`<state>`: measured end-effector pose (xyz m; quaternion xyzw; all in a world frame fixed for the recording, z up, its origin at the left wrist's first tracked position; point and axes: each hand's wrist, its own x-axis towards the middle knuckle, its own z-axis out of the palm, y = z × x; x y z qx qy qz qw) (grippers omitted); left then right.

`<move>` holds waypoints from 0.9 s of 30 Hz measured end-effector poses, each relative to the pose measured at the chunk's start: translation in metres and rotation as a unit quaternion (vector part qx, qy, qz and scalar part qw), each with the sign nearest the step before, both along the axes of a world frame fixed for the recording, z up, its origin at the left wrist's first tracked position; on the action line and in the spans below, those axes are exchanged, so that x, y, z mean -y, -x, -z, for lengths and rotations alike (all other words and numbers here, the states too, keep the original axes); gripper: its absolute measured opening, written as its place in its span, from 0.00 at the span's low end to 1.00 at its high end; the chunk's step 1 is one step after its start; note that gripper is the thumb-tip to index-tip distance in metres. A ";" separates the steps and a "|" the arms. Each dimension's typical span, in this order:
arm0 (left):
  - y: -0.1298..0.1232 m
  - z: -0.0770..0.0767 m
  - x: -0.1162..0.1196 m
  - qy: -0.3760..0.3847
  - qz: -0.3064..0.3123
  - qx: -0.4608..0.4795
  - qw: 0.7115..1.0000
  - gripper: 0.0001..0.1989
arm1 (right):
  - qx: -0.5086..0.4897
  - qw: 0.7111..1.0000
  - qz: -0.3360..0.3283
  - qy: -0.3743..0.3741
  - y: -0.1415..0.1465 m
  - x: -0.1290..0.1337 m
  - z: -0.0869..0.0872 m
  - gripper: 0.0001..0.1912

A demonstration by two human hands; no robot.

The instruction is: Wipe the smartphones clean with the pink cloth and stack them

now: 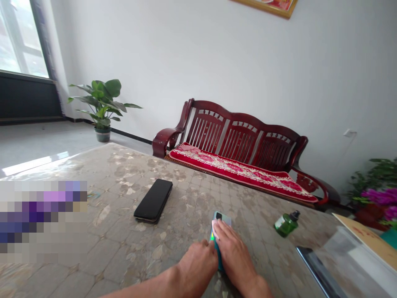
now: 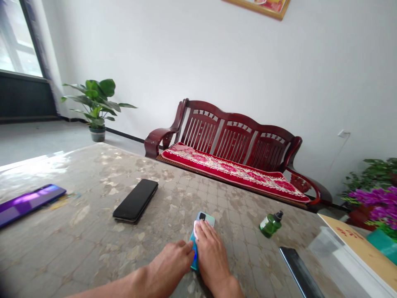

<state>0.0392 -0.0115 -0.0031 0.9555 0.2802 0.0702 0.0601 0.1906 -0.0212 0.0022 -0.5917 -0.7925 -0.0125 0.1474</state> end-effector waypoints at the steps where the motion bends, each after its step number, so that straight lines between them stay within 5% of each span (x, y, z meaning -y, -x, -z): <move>1: 0.002 -0.005 0.001 -0.009 -0.006 -0.025 1.000 0.10 | -0.001 1.000 0.012 0.003 0.000 -0.005 -0.001 0.24; 6: 0.007 -0.016 0.004 -0.037 0.010 -0.061 0.997 0.08 | -0.003 0.999 0.050 0.020 0.004 -0.020 -0.005 0.24; 11: 0.002 -0.005 0.005 -0.051 -0.011 -0.044 0.998 0.09 | -0.003 1.000 0.003 0.023 0.004 0.006 0.000 0.29; 14: 0.002 -0.012 0.009 -0.040 0.000 -0.073 0.996 0.10 | -0.004 1.000 -0.013 0.024 0.004 0.014 0.000 0.29; 21: 0.011 -0.030 0.012 -0.020 0.027 -0.089 0.996 0.07 | -0.005 0.999 0.050 0.018 0.007 -0.017 -0.003 0.25; 27: 0.009 -0.028 0.013 -0.035 0.020 -0.111 0.993 0.11 | -0.031 0.999 -0.019 0.011 0.009 0.006 0.001 0.28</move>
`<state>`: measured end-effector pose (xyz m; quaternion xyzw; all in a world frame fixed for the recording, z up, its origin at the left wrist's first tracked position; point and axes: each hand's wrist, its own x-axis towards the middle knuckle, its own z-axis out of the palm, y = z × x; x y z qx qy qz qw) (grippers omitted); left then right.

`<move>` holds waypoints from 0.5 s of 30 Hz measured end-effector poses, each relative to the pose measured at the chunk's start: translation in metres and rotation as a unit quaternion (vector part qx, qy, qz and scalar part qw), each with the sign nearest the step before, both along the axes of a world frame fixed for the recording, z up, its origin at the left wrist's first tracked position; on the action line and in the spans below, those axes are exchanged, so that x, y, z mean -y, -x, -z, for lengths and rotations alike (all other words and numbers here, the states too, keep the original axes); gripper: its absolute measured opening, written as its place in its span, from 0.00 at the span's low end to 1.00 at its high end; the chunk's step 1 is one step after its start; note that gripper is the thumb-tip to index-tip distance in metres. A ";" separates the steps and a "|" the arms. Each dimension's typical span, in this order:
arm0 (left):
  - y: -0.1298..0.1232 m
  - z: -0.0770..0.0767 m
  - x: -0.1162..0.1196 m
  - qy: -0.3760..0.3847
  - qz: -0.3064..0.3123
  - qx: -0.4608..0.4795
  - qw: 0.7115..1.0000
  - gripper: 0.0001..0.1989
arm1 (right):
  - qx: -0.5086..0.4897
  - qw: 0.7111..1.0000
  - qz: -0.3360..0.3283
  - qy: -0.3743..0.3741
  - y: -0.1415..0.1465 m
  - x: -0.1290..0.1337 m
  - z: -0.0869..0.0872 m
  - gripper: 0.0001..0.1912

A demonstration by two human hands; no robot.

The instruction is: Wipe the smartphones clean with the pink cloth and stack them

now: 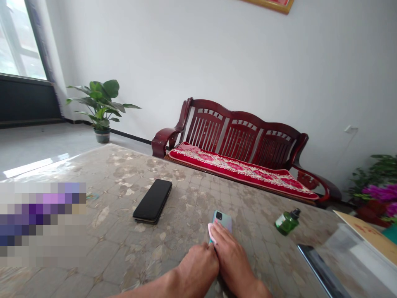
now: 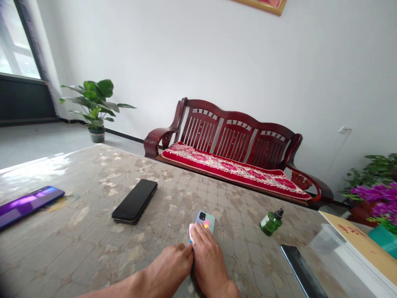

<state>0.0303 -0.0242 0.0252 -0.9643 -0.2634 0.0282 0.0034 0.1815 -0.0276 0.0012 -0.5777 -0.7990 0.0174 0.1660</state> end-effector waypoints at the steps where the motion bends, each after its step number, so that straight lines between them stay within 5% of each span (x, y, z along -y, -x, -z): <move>1: -0.001 0.000 0.000 0.001 -0.003 -0.006 1.000 0.12 | 0.000 1.000 -0.007 0.005 -0.001 0.005 -0.001 0.28; 11: 0.002 -0.002 -0.002 0.019 0.008 -0.008 1.000 0.08 | 0.017 0.999 0.037 0.011 -0.003 -0.019 -0.012 0.24; 15: 0.001 0.010 -0.004 0.010 -0.015 0.032 0.999 0.07 | 0.016 0.999 -0.012 0.031 -0.004 0.001 -0.012 0.27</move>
